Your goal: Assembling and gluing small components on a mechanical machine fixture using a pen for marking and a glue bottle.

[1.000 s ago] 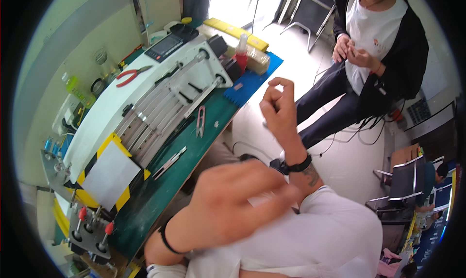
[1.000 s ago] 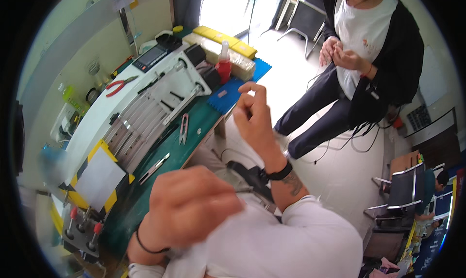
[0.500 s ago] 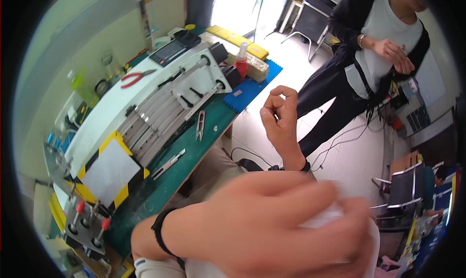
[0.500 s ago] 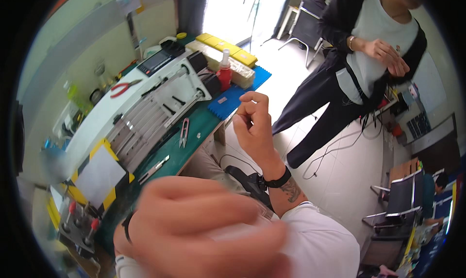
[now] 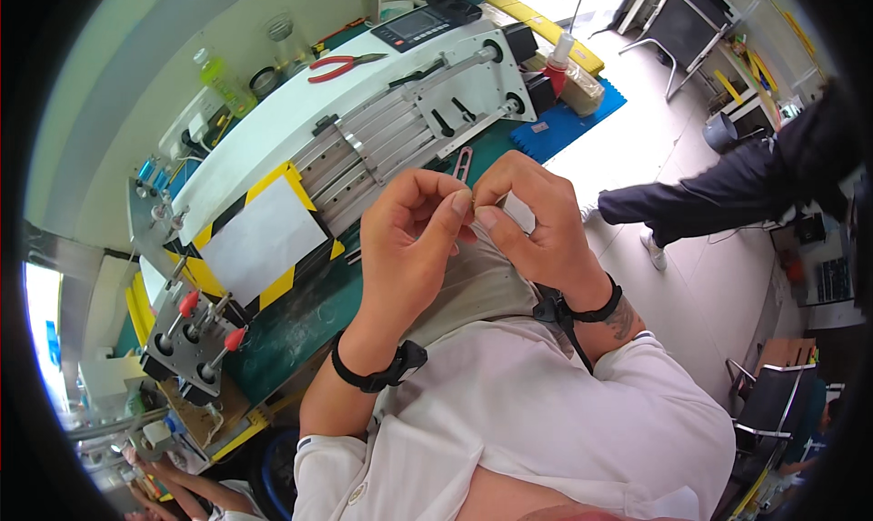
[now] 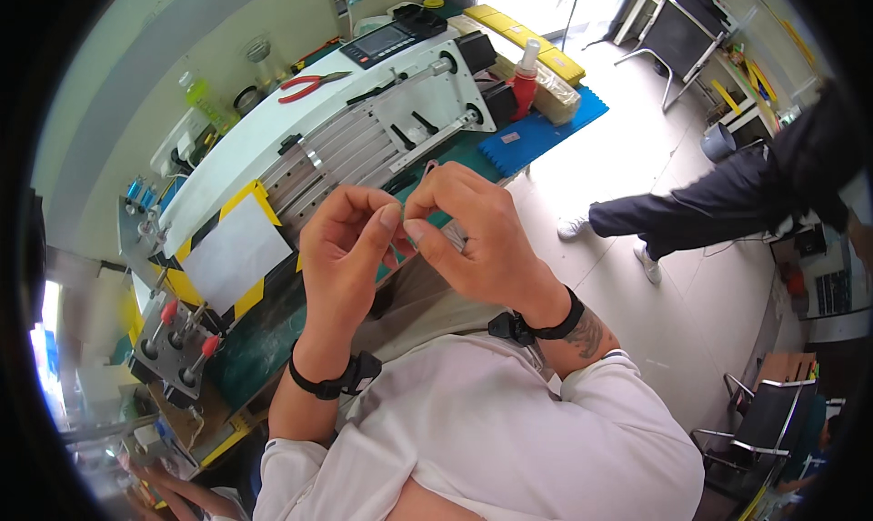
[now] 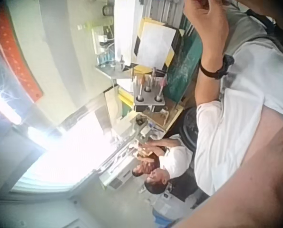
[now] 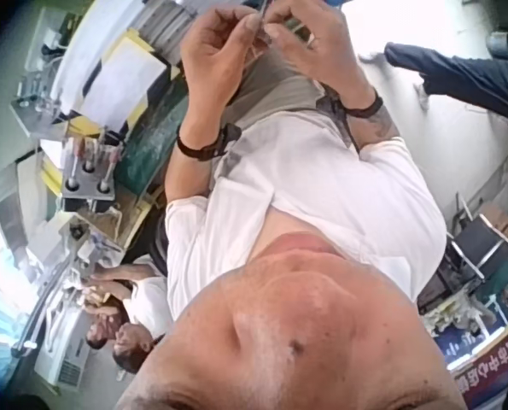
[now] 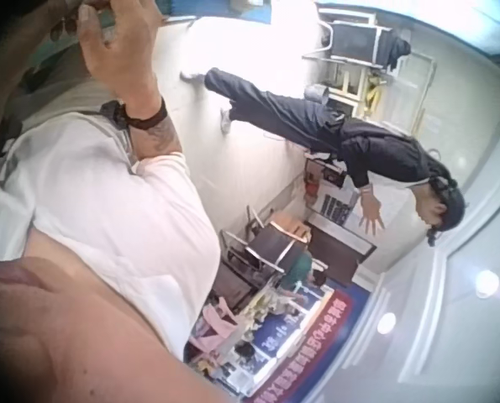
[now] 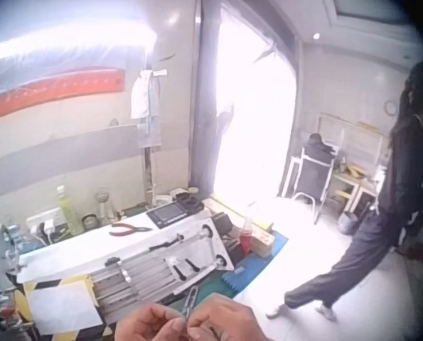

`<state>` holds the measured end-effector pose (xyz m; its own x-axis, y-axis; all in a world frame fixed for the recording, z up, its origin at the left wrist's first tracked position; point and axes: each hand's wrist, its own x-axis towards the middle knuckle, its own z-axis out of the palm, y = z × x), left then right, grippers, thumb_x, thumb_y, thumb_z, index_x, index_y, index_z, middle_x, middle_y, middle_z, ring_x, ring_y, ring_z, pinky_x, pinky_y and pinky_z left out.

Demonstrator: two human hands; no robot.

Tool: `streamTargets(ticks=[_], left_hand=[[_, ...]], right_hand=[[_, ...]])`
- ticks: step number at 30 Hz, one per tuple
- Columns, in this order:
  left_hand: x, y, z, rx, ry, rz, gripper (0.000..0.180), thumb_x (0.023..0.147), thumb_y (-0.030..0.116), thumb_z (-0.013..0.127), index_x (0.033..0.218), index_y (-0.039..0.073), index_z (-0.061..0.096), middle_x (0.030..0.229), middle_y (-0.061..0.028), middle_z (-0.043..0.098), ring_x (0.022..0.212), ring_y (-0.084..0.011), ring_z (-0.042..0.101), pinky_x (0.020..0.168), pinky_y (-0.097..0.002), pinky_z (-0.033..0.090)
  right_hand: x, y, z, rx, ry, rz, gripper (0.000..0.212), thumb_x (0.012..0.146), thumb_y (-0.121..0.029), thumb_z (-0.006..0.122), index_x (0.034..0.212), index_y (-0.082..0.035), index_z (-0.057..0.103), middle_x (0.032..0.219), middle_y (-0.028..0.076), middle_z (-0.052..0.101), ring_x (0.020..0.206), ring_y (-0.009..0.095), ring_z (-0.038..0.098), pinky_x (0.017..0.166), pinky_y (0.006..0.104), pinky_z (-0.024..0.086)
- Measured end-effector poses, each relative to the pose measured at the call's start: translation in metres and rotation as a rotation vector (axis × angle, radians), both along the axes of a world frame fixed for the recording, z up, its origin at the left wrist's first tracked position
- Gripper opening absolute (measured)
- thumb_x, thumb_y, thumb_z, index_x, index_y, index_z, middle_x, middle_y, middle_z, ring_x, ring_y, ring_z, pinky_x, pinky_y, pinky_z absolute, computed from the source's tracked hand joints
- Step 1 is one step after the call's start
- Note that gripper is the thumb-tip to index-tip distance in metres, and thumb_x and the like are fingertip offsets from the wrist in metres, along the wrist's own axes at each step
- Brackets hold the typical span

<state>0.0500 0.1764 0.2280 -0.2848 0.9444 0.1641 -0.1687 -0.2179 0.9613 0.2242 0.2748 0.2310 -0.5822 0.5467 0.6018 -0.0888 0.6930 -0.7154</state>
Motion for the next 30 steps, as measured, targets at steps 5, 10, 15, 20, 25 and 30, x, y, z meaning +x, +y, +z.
streamTargets(ticks=[5,10,15,20,25,30], left_hand=[[-0.008,0.002,-0.006,-0.012,-0.048,-0.002,0.016,0.111,0.015,0.077,0.114,0.0,0.072,0.102,-0.0045,0.079,0.083,-0.0094,0.075,0.067,-0.0225,0.055],[-0.012,0.007,-0.013,-0.046,-0.063,0.009,0.016,0.112,0.016,0.077,0.114,0.0,0.073,0.101,-0.0052,0.08,0.085,-0.0107,0.076,0.067,-0.0225,0.055],[-0.013,0.004,-0.013,-0.092,-0.132,0.083,0.014,0.112,0.014,0.075,0.114,0.001,0.07,0.108,-0.0091,0.081,0.089,-0.0139,0.077,0.072,-0.026,0.058],[-0.022,0.002,-0.023,0.075,-0.125,0.119,0.014,0.115,0.014,0.071,0.114,0.003,0.062,0.119,-0.0132,0.077,0.096,-0.0152,0.077,0.08,-0.028,0.059],[-0.035,0.007,-0.028,0.106,-0.129,0.073,0.011,0.115,0.011,0.069,0.114,0.004,0.061,0.113,-0.0107,0.075,0.091,-0.0135,0.074,0.079,-0.0277,0.058],[-0.043,0.017,-0.016,-0.098,-0.056,0.031,0.015,0.112,0.009,0.073,0.123,-0.001,0.072,0.103,-0.0087,0.079,0.083,-0.0118,0.073,0.073,-0.026,0.057]], right_hand=[[-0.014,0.0,-0.002,-0.028,-0.045,-0.073,0.008,0.096,-0.003,0.074,0.101,0.0,0.069,0.093,0.013,0.069,0.088,0.031,0.068,0.079,0.0408,0.055],[-0.023,0.008,-0.012,-0.081,-0.052,-0.07,0.009,0.095,-0.001,0.074,0.101,0.001,0.069,0.094,0.012,0.07,0.086,0.028,0.068,0.076,0.039,0.055],[-0.043,0.017,-0.02,-0.02,0.158,-0.101,0.005,0.098,0.0,0.07,0.103,0.0,0.07,0.096,0.011,0.072,0.081,0.026,0.067,0.077,0.0368,0.056],[-0.048,0.074,0.014,-0.051,-0.052,-0.354,0.003,0.102,-0.005,0.068,0.101,-0.002,0.068,0.083,0.015,0.072,0.074,0.032,0.072,0.073,0.0397,0.057],[-0.075,0.121,0.036,0.395,-0.559,-0.587,0.019,0.107,-0.022,0.062,0.105,-0.006,0.07,0.087,0.024,0.077,0.083,0.045,0.078,0.078,0.0572,0.06],[-0.077,0.13,0.047,0.412,-0.649,-0.48,0.02,0.107,-0.023,0.06,0.106,-0.006,0.07,0.086,0.022,0.077,0.083,0.047,0.076,0.078,0.0579,0.059]])
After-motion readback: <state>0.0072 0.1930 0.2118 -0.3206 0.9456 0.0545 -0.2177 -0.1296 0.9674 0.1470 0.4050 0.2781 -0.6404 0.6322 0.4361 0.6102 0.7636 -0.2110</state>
